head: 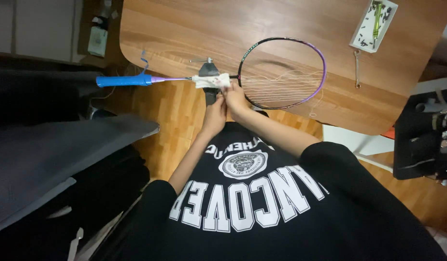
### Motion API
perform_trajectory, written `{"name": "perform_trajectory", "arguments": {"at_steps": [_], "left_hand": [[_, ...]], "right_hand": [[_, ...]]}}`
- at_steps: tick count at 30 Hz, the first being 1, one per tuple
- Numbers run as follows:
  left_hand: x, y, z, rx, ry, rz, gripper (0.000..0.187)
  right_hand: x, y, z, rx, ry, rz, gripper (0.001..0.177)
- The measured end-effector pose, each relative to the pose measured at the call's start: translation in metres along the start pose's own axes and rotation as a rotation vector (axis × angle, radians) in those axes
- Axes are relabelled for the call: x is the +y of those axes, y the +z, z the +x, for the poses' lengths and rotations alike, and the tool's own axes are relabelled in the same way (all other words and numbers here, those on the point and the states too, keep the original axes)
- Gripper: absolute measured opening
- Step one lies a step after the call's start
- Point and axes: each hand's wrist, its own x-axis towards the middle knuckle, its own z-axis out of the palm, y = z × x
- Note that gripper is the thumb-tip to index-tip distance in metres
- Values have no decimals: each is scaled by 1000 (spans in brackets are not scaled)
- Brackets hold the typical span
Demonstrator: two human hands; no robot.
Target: Threading string through the grommets of a badminton racket frame held in a clamp.
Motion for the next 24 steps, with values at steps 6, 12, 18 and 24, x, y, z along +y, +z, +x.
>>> {"name": "perform_trajectory", "arguments": {"at_steps": [6,12,18,24], "left_hand": [[-38,34,-9,41,110,-167,29],[-41,25,-28,-133,-184,-327,21],[-6,-26,-47,-240,-3,-159,25],[-15,-39,-50,-356,-35,-137,27]], "right_hand": [[-27,19,-20,162,-53,-236,14],[-43,33,-36,-57,211,-824,25],[-63,27,-42,-146,150,-116,29],[-39,30,-40,-51,299,159,36]]}}
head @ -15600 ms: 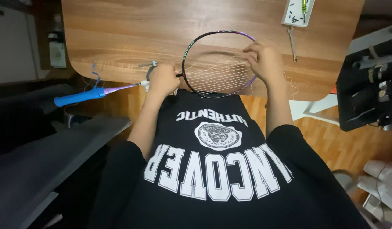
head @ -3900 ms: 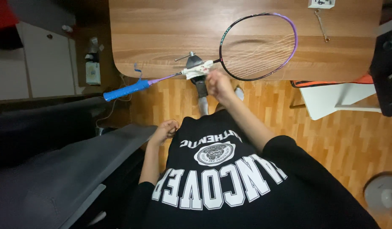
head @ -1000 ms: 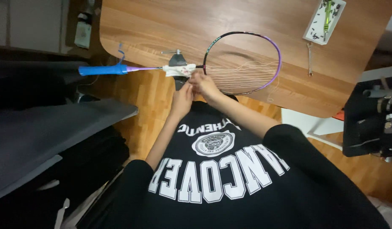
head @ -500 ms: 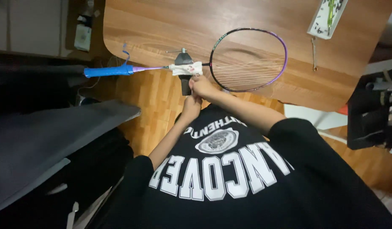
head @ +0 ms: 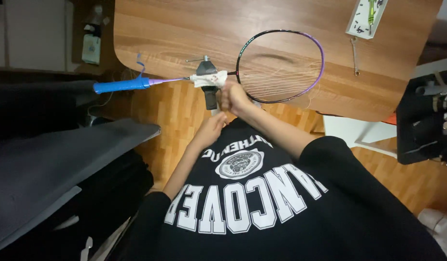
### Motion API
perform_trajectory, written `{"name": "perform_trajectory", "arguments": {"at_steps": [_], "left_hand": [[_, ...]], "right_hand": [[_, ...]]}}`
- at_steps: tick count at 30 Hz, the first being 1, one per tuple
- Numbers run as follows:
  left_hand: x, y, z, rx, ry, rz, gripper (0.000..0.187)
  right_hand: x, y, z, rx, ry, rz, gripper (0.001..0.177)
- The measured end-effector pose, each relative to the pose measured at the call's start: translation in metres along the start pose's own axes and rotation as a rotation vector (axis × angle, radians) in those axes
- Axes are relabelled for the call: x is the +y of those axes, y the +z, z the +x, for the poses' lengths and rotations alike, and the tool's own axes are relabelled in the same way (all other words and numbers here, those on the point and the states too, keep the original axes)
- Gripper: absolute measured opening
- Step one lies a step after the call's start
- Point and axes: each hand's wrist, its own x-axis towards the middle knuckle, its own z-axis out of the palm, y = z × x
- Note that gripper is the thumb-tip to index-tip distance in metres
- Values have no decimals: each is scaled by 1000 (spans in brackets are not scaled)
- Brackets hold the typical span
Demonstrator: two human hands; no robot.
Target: Threading string through the grommets of a badminton racket frame held in a clamp.
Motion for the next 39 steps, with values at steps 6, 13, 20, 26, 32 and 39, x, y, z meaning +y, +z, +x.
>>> {"name": "perform_trajectory", "arguments": {"at_steps": [6,13,20,26,32,39], "left_hand": [[-54,-19,-36,-209,265,-13,26],[-165,-44,-76,-269,-132,95,26],[-292,-38,-46,-210,-150,67,23],[-115,-17,25,-374,269,347,36],[-12,17,66,-363,191,378,49],[-77,60,125,-374,-129,-748,32]], "right_hand": [[45,29,-15,-343,4,-835,22],[-3,6,-28,-32,-161,-23,25],[90,-53,-46,-656,-490,-1295,23],[102,-80,-90,65,210,-2235,29],[104,-138,-165,377,593,-1904,35],[200,-287,-247,228,698,-1831,36]]}}
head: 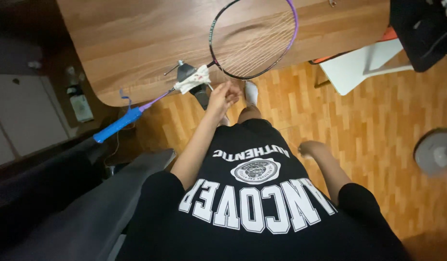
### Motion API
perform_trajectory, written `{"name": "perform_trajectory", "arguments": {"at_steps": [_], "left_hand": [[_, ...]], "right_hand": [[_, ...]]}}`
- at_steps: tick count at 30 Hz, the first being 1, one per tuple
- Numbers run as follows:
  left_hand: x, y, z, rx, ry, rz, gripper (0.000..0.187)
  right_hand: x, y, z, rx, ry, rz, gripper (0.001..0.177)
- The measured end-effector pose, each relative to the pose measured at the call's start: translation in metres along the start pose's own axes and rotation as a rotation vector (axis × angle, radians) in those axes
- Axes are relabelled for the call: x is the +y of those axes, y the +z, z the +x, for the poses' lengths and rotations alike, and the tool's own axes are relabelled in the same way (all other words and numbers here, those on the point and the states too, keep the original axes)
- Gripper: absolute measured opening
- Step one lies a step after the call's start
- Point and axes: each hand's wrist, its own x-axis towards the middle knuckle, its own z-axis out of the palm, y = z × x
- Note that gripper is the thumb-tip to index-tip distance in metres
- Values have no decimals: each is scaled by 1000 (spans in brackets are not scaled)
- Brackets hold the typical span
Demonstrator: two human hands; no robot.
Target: Threading string through the grommets of a badminton racket frame held in a clamp.
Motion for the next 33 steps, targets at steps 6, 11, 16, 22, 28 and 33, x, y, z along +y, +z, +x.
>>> {"name": "perform_trajectory", "arguments": {"at_steps": [6,11,16,22,28,33], "left_hand": [[-3,-4,-45,94,7,11,36],[41,2,-133,230,479,936,23],[44,-21,-191,182,420,1025,15],[-13,-84,-233,421,356,1133,12],[24,-68,-223,505,437,1223,16],[32,-45,-165,237,467,657,36]], "right_hand": [[-62,-61,-53,274,-57,380,39],[-172,-209,-80,474,-928,1290,49],[-259,-292,-45,332,-1035,1699,38],[-264,-276,6,228,-916,1798,26],[-267,-210,-14,299,-1033,821,23],[-286,-219,-49,131,-1126,389,28]]}}
